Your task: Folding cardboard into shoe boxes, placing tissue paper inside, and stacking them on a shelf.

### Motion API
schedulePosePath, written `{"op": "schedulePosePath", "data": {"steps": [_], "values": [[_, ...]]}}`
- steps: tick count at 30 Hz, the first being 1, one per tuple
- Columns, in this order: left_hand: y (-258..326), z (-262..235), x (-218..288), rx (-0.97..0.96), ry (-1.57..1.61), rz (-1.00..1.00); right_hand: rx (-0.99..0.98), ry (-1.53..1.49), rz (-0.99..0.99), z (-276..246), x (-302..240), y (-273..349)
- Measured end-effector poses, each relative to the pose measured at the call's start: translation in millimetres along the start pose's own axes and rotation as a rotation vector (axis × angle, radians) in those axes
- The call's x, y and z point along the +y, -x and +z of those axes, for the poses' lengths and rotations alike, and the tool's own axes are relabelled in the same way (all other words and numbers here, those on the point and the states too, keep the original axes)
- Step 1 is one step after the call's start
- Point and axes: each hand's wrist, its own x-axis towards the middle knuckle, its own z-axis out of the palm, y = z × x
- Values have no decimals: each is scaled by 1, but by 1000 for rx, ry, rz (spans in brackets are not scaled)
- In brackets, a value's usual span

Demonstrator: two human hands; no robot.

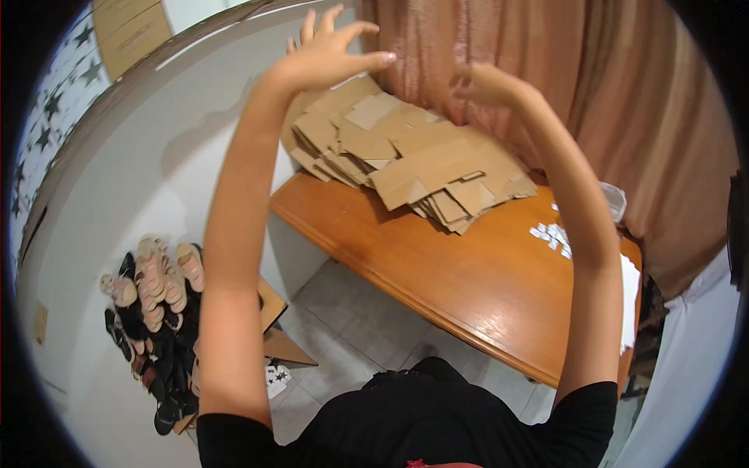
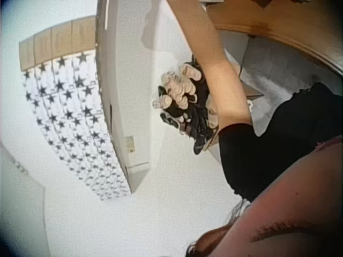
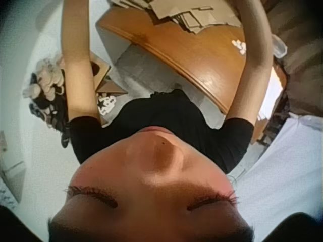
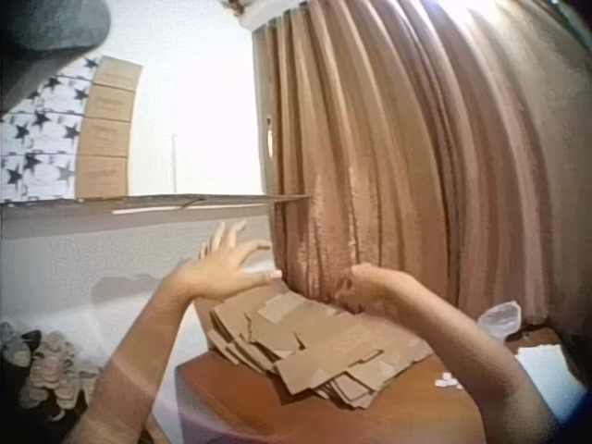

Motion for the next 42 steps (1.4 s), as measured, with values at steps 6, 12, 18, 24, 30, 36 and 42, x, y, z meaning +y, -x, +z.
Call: {"op": "schedulePosePath", "data": {"steps": [6, 12, 18, 24, 30, 36, 42], "values": [[0, 184, 42, -396, 547, -94, -84, -362, 139, 92, 79, 73], [62, 383, 103, -749, 443, -452, -1, -1009, 288, 234, 122, 145], [88, 470, 101, -465, 55, -597, 77, -1215, 379, 325, 121, 168], [83, 485, 66, -336, 31, -466, 127, -1325, 530, 346, 121, 171], [59, 424, 53, -98, 156, -341, 140, -1277, 619, 357, 129, 154], [46, 331, 62, 263, 499, -329, 385, -1250, 795, 348, 105, 139], [54, 270, 94, 520, 944, -172, 678, -931, 1025, 340, 95, 152]]}}
